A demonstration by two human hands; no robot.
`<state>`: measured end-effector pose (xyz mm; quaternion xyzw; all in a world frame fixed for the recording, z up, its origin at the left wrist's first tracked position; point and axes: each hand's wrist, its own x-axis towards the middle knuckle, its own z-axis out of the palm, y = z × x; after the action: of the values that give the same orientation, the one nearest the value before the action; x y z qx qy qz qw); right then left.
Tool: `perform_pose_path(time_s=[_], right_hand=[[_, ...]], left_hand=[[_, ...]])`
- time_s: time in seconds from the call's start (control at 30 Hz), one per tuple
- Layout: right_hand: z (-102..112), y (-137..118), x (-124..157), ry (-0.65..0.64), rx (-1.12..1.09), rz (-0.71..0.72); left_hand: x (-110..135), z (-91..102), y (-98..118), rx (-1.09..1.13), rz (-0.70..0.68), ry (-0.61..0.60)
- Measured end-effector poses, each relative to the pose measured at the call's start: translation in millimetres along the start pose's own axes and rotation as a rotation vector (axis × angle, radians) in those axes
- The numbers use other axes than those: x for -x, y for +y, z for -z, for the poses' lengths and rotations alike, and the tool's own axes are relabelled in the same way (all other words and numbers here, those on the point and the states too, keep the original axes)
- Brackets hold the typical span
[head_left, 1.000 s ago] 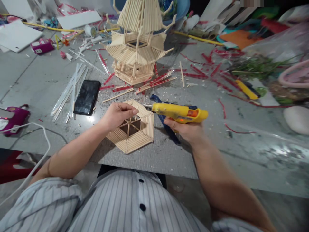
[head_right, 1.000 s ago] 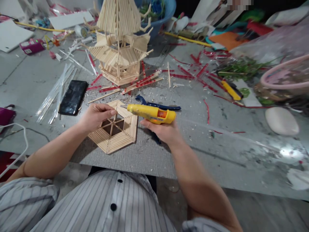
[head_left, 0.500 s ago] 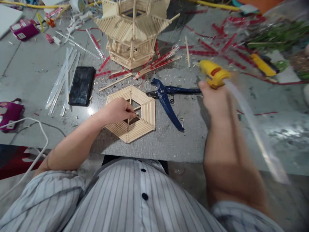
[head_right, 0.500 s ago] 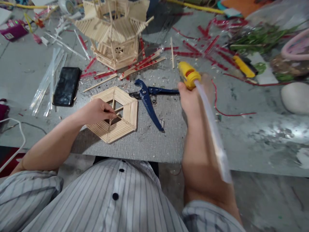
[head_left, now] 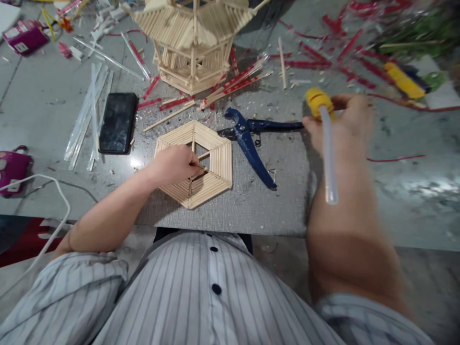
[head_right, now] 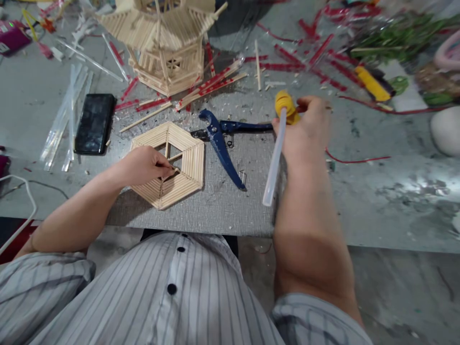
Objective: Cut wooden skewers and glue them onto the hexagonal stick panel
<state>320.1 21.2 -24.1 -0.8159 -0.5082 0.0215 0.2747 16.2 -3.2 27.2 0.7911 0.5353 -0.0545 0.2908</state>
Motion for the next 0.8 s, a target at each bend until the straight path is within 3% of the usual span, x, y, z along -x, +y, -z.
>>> perform_pose_path(time_s=[0.57, 0.8], right_hand=[[12, -21, 5, -0.12, 0.106, -0.079], [2, -6, 0, -0.043, 0.04, -0.023]], left_hand=[[2, -2.4, 3, -0.069, 0.006, -0.009], [2, -0.9, 3, -0.08, 0.011, -0.025]])
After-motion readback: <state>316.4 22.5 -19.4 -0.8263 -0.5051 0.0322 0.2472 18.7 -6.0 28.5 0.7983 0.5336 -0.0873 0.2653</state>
